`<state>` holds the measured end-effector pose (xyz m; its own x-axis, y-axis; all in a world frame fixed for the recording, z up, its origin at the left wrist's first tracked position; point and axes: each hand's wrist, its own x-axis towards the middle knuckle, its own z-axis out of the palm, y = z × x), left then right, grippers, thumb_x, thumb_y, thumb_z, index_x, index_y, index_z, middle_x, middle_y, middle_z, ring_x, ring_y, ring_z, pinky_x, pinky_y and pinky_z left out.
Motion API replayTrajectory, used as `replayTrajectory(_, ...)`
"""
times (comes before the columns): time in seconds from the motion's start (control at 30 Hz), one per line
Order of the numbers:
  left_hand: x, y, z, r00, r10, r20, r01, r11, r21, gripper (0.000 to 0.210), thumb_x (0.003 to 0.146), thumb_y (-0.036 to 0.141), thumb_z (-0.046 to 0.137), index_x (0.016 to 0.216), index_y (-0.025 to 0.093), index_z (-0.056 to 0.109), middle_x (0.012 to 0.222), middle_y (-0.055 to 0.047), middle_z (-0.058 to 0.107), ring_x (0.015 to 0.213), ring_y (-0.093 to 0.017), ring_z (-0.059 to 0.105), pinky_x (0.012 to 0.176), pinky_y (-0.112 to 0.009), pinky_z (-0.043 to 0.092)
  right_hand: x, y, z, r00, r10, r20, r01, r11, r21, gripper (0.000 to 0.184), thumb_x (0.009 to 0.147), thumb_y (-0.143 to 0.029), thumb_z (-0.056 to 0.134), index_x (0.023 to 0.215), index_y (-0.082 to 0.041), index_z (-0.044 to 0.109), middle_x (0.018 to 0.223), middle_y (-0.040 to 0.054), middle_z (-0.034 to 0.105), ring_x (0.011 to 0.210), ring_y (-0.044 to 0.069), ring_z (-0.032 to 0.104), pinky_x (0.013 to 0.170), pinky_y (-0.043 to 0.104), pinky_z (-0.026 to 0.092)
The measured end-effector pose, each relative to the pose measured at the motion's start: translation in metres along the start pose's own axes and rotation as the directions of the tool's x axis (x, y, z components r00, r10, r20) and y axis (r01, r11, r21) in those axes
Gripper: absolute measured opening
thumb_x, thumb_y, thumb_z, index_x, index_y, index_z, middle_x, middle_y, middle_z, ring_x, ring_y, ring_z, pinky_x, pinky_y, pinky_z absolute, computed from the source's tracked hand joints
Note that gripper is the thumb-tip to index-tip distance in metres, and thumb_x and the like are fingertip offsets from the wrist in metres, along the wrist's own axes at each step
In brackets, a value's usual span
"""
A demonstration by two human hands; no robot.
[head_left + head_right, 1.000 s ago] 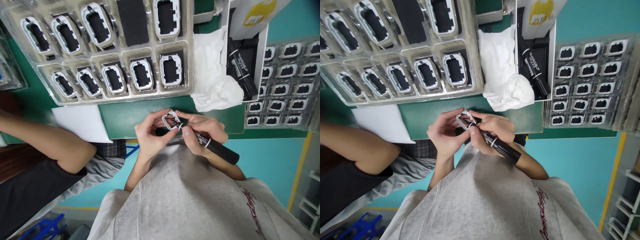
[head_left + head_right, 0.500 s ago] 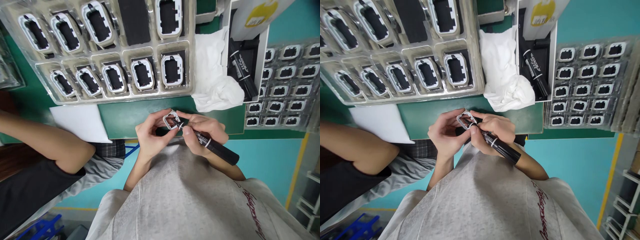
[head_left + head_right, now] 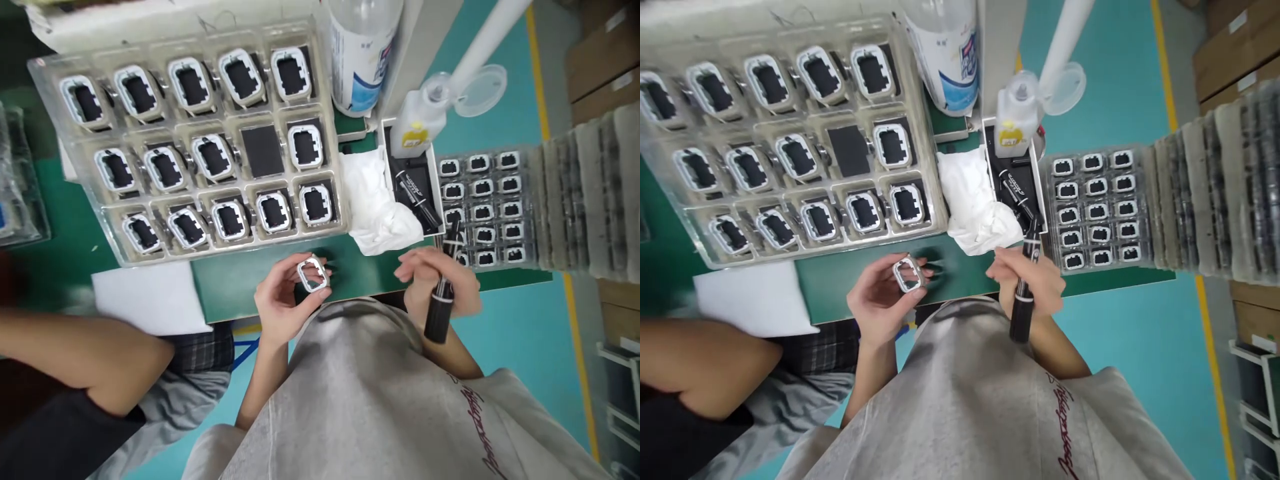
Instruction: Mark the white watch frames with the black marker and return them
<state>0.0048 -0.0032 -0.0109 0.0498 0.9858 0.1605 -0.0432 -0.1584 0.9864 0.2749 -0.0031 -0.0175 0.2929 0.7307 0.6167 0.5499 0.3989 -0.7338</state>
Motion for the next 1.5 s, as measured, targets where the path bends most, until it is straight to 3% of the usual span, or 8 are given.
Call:
replayTrajectory(0.1,0.0,-0.002,0.002,1.0,0.012,-0.007,-0.012,1.0,0.003,0.058,0.098,0.041,0.118,0.146,0.025,0.091,0.116,-0.008,0.101,0.093,-0.026,0.1,0.093,-0.038,0.086,0.027,-0.005,-0.009,0.986,-0.157,-0.051,0.15,0.98,-0.129,0.025,0.115,-0.022,0.094,0.134,-0.036,0.086,0.108,-0.0025,0.098,0.083,0.027,0.089,0.077,0.045,0.073)
replayTrajectory(0.27,-0.003,-0.003,0.003,1.0,0.027,0.013,-0.028,1.0,0.012,0.057,0.1,0.035,0.116,0.15,0.026,0.091,0.122,-0.008,0.101,0.095,-0.023,0.1,0.096,-0.034,0.084,0.054,-0.017,-0.009,0.93,-0.193,0.313,0.277,0.927,-0.253,0.033,0.115,-0.018,0.094,0.141,-0.033,0.08,0.139,0.0048,0.099,0.129,0.038,0.084,0.112,0.06,0.07)
replayTrajectory(0.47,-0.007,-0.005,0.002,0.999,0.03,0.021,-0.031,0.998,0.052,0.058,0.1,0.039,0.116,0.15,0.025,0.09,0.126,-0.009,0.101,0.097,-0.023,0.101,0.098,-0.034,0.084,0.042,-0.013,-0.001,0.919,-0.251,0.306,0.324,0.92,-0.219,0.029,0.118,-0.01,0.083,0.135,-0.033,0.076,0.111,0.0001,0.093,0.106,0.03,0.083,0.121,0.062,0.07)
replayTrajectory(0.83,-0.008,-0.005,0.003,0.999,-0.007,0.036,0.005,0.998,0.068,0.059,0.1,0.039,0.117,0.15,0.026,0.09,0.122,-0.007,0.1,0.102,-0.025,0.1,0.102,-0.036,0.084,-0.002,-0.007,-0.028,0.941,-0.311,0.131,0.332,0.922,-0.198,0.043,0.109,-0.008,0.084,0.139,-0.036,0.071,0.12,0.0019,0.1,0.103,0.032,0.093,0.107,0.064,0.078)
replayTrajectory(1.0,-0.008,-0.005,0.004,0.999,0.008,0.042,-0.01,0.998,0.064,0.059,0.101,0.039,0.116,0.152,0.027,0.09,0.123,-0.007,0.1,0.101,-0.025,0.1,0.103,-0.037,0.084,0.009,-0.023,-0.016,0.876,-0.315,0.365,0.409,0.886,-0.216,0.034,0.112,-0.024,0.096,0.137,-0.032,0.074,0.136,0.0075,0.099,0.128,0.039,0.089,0.13,0.073,0.071)
replayTrajectory(1.2,-0.007,-0.006,0.007,0.995,0.096,-0.019,-0.096,0.995,-0.005,0.06,0.1,0.033,0.117,0.154,0.029,0.09,0.115,-0.003,0.099,0.096,-0.021,0.099,0.099,-0.033,0.083,0.017,-0.028,-0.015,0.739,-0.264,0.62,0.465,0.866,-0.186,0.043,0.117,-0.009,0.082,0.151,-0.035,0.081,0.11,0.0041,0.086,0.128,0.034,0.083,0.139,0.072,0.069)
replayTrajectory(1.33,-0.004,-0.007,0.008,0.994,0.103,-0.025,-0.104,0.995,-0.011,0.059,0.101,0.036,0.117,0.153,0.028,0.09,0.114,-0.003,0.098,0.095,-0.022,0.098,0.098,-0.034,0.083,0.016,-0.028,-0.024,0.775,-0.245,0.582,0.442,0.869,-0.222,0.067,0.115,0.0,0.073,0.17,-0.036,0.078,0.102,0.0047,0.08,0.121,0.036,0.082,0.131,0.071,0.073)
replayTrajectory(1.5,-0.003,-0.003,0.01,0.998,0.065,-0.01,-0.065,0.998,-0.02,0.058,0.101,0.039,0.117,0.151,0.027,0.09,0.117,-0.005,0.099,0.097,-0.022,0.099,0.1,-0.035,0.084,0.014,-0.031,-0.04,0.852,-0.232,0.468,0.364,0.906,-0.214,0.055,0.117,0.0,0.074,0.162,-0.031,0.081,0.12,0.0093,0.092,0.127,0.037,0.089,0.117,0.063,0.079)
